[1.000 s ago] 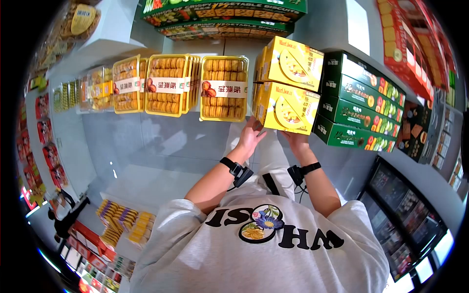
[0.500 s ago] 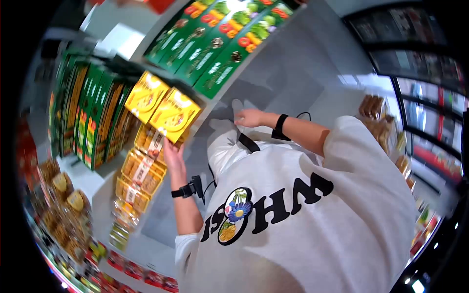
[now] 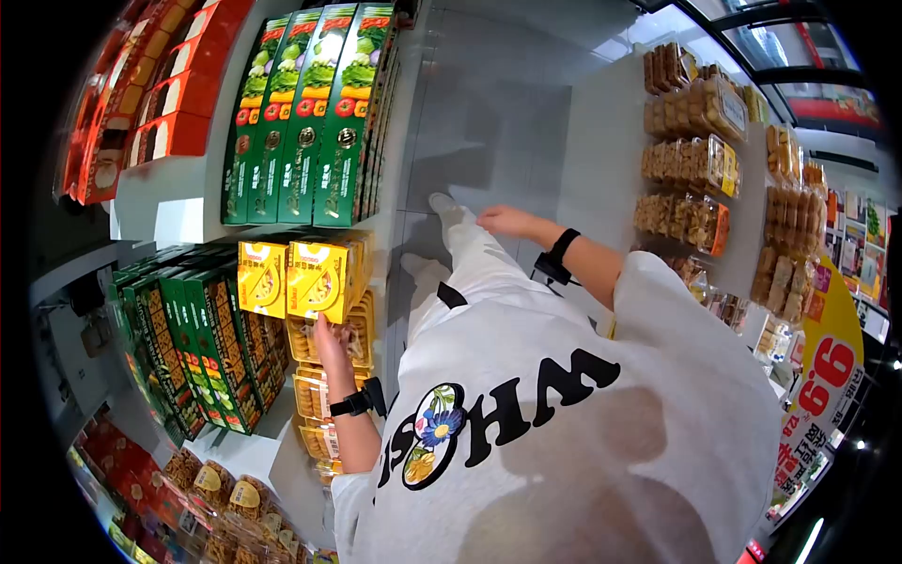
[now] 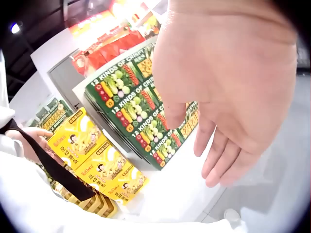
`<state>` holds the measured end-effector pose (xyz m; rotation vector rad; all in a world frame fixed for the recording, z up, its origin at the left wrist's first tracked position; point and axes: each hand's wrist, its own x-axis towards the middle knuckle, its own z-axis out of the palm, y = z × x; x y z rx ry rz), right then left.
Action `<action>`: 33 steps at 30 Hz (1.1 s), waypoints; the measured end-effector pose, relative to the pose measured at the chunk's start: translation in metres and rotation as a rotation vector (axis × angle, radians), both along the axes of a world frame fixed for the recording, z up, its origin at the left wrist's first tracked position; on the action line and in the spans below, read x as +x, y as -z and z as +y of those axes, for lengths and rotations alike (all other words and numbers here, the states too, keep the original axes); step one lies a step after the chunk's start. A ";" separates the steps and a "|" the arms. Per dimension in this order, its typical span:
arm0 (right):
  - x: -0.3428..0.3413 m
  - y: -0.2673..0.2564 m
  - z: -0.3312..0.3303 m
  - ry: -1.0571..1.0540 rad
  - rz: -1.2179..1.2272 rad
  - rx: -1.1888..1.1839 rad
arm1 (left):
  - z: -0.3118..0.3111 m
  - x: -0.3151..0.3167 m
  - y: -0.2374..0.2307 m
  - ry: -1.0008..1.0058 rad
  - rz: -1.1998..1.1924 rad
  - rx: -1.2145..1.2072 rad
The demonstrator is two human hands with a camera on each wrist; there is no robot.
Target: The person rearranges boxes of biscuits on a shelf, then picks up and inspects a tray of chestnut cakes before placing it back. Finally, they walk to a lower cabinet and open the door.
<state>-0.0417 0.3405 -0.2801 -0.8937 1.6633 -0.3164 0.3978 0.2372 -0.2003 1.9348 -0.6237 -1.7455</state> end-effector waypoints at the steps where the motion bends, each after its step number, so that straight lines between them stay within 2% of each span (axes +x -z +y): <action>1: 0.005 -0.007 0.002 0.006 0.016 -0.040 | 0.003 0.004 -0.003 0.044 -0.024 -0.028; 2: 0.009 -0.015 0.002 0.014 0.036 -0.083 | 0.004 0.006 -0.007 0.054 0.005 -0.039; 5: 0.017 -0.050 -0.004 0.143 -0.249 -0.172 | 0.009 0.020 -0.011 0.094 0.049 -0.074; 8: 0.035 -0.156 -0.030 -0.021 -0.258 -0.267 | 0.007 0.043 -0.006 0.209 -0.009 -0.044; 10: 0.050 -0.227 -0.043 -0.166 -0.260 -0.398 | 0.010 0.045 -0.008 0.218 -0.017 -0.111; 12: 0.059 -0.274 -0.052 -0.332 -0.210 -0.674 | 0.014 0.042 -0.014 0.187 0.012 -0.157; 13: 0.065 -0.301 -0.054 -0.374 -0.209 -0.790 | 0.015 0.045 -0.009 0.243 0.001 -0.167; 15: 0.078 -0.353 -0.054 -0.443 -0.224 -0.996 | 0.019 0.045 -0.004 0.210 0.055 -0.189; 18: 0.094 -0.408 -0.047 -0.544 -0.174 -1.333 | 0.020 0.033 -0.013 0.212 0.007 -0.151; 19: 0.096 -0.421 -0.045 -0.586 -0.156 -1.425 | 0.023 0.029 -0.016 0.213 -0.009 -0.136; 20: 0.104 -0.432 -0.044 -0.546 -0.184 -1.541 | 0.023 0.043 0.013 0.247 0.036 -0.157; 22: 0.108 -0.446 -0.038 -0.529 -0.190 -1.659 | 0.027 0.036 0.007 0.213 0.009 -0.101; 25: 0.098 -0.457 -0.022 -0.528 -0.218 -1.711 | 0.026 0.017 -0.021 0.265 -0.085 -0.133; 28: 0.075 -0.467 -0.010 -0.563 -0.251 -1.716 | 0.032 0.013 -0.003 0.335 -0.116 -0.159; 29: 0.065 -0.468 -0.010 -0.578 -0.255 -1.714 | 0.033 0.008 0.003 0.214 -0.028 -0.052; 31: 0.044 -0.473 -0.007 -0.604 -0.280 -1.715 | 0.037 -0.012 -0.001 0.454 -0.174 -0.190; 33: 0.024 -0.475 -0.006 -0.619 -0.312 -1.712 | 0.043 -0.043 -0.007 0.188 -0.061 -0.001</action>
